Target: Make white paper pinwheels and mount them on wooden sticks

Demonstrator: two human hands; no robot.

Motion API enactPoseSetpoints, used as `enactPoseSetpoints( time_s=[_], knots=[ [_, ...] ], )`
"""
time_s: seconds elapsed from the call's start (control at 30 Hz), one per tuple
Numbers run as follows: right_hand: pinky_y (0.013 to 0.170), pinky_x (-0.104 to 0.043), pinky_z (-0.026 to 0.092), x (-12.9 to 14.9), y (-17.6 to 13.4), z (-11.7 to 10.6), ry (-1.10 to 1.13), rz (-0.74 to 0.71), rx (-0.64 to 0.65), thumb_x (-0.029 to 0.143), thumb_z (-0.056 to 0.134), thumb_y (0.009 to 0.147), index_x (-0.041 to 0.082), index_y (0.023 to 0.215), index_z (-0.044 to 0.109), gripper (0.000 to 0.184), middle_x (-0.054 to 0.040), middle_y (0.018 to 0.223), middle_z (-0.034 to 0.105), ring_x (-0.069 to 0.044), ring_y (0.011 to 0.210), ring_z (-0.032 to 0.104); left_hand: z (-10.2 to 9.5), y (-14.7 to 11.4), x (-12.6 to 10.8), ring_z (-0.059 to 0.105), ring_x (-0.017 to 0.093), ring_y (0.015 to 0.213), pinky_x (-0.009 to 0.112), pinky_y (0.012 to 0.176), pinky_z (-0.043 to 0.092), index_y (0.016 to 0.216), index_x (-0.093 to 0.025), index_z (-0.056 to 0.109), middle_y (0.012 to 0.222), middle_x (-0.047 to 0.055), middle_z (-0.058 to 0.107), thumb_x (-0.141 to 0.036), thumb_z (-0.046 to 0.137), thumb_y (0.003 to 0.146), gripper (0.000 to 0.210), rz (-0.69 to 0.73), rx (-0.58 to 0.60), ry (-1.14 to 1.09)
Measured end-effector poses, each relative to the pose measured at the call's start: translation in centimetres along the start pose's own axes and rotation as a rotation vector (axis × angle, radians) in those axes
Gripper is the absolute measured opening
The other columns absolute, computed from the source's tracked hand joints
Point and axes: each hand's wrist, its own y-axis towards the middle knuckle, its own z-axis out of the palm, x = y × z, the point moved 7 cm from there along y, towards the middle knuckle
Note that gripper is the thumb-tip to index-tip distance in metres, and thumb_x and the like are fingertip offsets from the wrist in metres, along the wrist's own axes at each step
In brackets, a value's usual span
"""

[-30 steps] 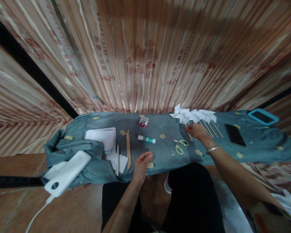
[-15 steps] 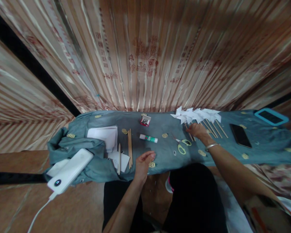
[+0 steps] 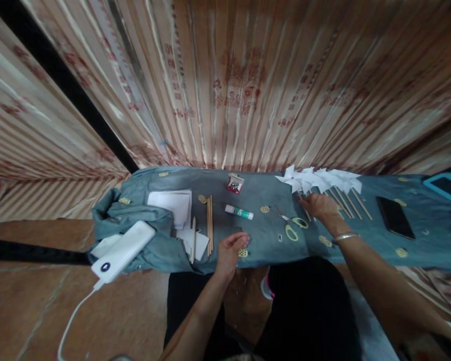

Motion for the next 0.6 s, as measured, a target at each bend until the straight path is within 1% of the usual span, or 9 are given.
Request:
enactPoseSetpoints(
  time_s=[0.03, 0.1, 0.2, 0.3, 0.37, 0.4, 0.47, 0.53, 0.6],
  knots=[
    [0.068, -0.043, 0.048, 0.5, -0.7, -0.5, -0.012, 0.017, 0.004, 0.037, 0.055, 0.09, 0.007, 0.083, 0.068, 0.033, -0.0251, 0.076, 0.069, -0.036, 0.08, 0.069, 0.0, -0.1, -0.1, 0.064, 0.015, 0.065, 0.028, 0.069, 0.049, 0.071, -0.014, 0.077, 0.071, 0.008, 0.074, -0.039, 0.09, 0.045, 0.038, 0.002, -0.003, 0.003],
    [0.068, -0.038, 0.046, 2.4, -2.5, -1.4, -0.001, 0.001, 0.01, 0.034, 0.055, 0.09, 0.011, 0.088, 0.069, 0.027, -0.021, 0.08, 0.071, -0.032, 0.079, 0.069, 0.0, -0.4, -0.2, 0.064, 0.015, 0.063, 0.028, 0.067, 0.048, 0.07, -0.014, 0.077, 0.069, 0.008, 0.073, -0.041, 0.089, 0.046, 0.038, 0.002, -0.014, 0.018],
    [0.066, -0.031, 0.044, 7.3, -6.0, -2.3, 0.178, -0.127, -0.011, 0.028, 0.05, 0.092, 0.015, 0.09, 0.07, 0.024, -0.0156, 0.082, 0.073, -0.025, 0.076, 0.069, 0.2, -1.2, -0.6, 0.06, 0.013, 0.058, 0.026, 0.062, 0.046, 0.067, -0.015, 0.077, 0.064, 0.007, 0.071, -0.042, 0.087, 0.049, 0.034, 0.008, 0.007, 0.079],
    [0.066, -0.027, 0.045, 12.4, -9.7, -1.3, 0.265, -0.232, 0.03, 0.035, 0.049, 0.094, 0.021, 0.087, 0.069, 0.026, -0.0071, 0.084, 0.075, -0.021, 0.075, 0.069, 0.8, -2.6, -1.6, 0.05, 0.01, 0.05, 0.025, 0.056, 0.041, 0.056, -0.015, 0.073, 0.053, 0.004, 0.065, -0.044, 0.085, 0.051, 0.032, 0.025, 0.055, 0.143],
    [0.067, -0.028, 0.047, 15.1, -11.5, -0.4, 0.398, -0.299, 0.047, 0.04, 0.047, 0.095, 0.021, 0.082, 0.069, 0.032, -0.0063, 0.078, 0.073, -0.021, 0.074, 0.069, 1.4, -4.0, -2.6, 0.047, 0.01, 0.048, 0.025, 0.054, 0.039, 0.049, -0.016, 0.069, 0.049, 0.003, 0.061, -0.048, 0.084, 0.052, 0.036, 0.025, 0.074, 0.157],
    [0.071, -0.03, 0.049, 16.0, -12.2, -0.2, 0.451, -0.32, 0.01, 0.039, 0.045, 0.096, 0.02, 0.083, 0.069, 0.034, -0.0072, 0.079, 0.073, -0.022, 0.077, 0.069, 1.9, -4.9, -3.2, 0.047, 0.011, 0.048, 0.026, 0.054, 0.039, 0.047, -0.016, 0.068, 0.048, 0.003, 0.06, -0.051, 0.083, 0.053, 0.038, 0.024, 0.098, 0.163],
    [0.081, -0.035, 0.051, 17.1, -13.1, 0.0, 0.555, -0.336, -0.101, 0.036, 0.04, 0.098, 0.018, 0.094, 0.069, 0.034, -0.0104, 0.091, 0.074, -0.025, 0.088, 0.068, 3.1, -7.0, -5.0, 0.051, 0.014, 0.052, 0.028, 0.057, 0.042, 0.052, -0.017, 0.071, 0.053, 0.006, 0.063, -0.053, 0.082, 0.057, 0.038, 0.06, 0.167, 0.181],
    [0.09, -0.041, 0.05, 17.6, -13.6, 0.1, 0.614, -0.345, -0.195, 0.038, 0.041, 0.098, 0.015, 0.109, 0.066, 0.036, -0.0144, 0.106, 0.072, -0.027, 0.1, 0.065, 4.3, -9.6, -6.9, 0.059, 0.02, 0.062, 0.032, 0.061, 0.046, 0.069, -0.02, 0.079, 0.07, 0.009, 0.07, -0.055, 0.079, 0.062, 0.035, 0.1, 0.264, 0.191],
    [0.095, -0.046, 0.048, 17.8, -14.0, 0.2, 0.62, -0.358, -0.259, 0.039, 0.042, 0.097, 0.014, 0.119, 0.062, 0.039, -0.0176, 0.119, 0.067, -0.029, 0.109, 0.06, 5.0, -12.6, -8.6, 0.064, 0.026, 0.068, 0.038, 0.061, 0.049, 0.081, -0.027, 0.08, 0.077, 0.011, 0.072, -0.059, 0.071, 0.07, 0.035, 0.152, 0.391, 0.259]
  ],
)
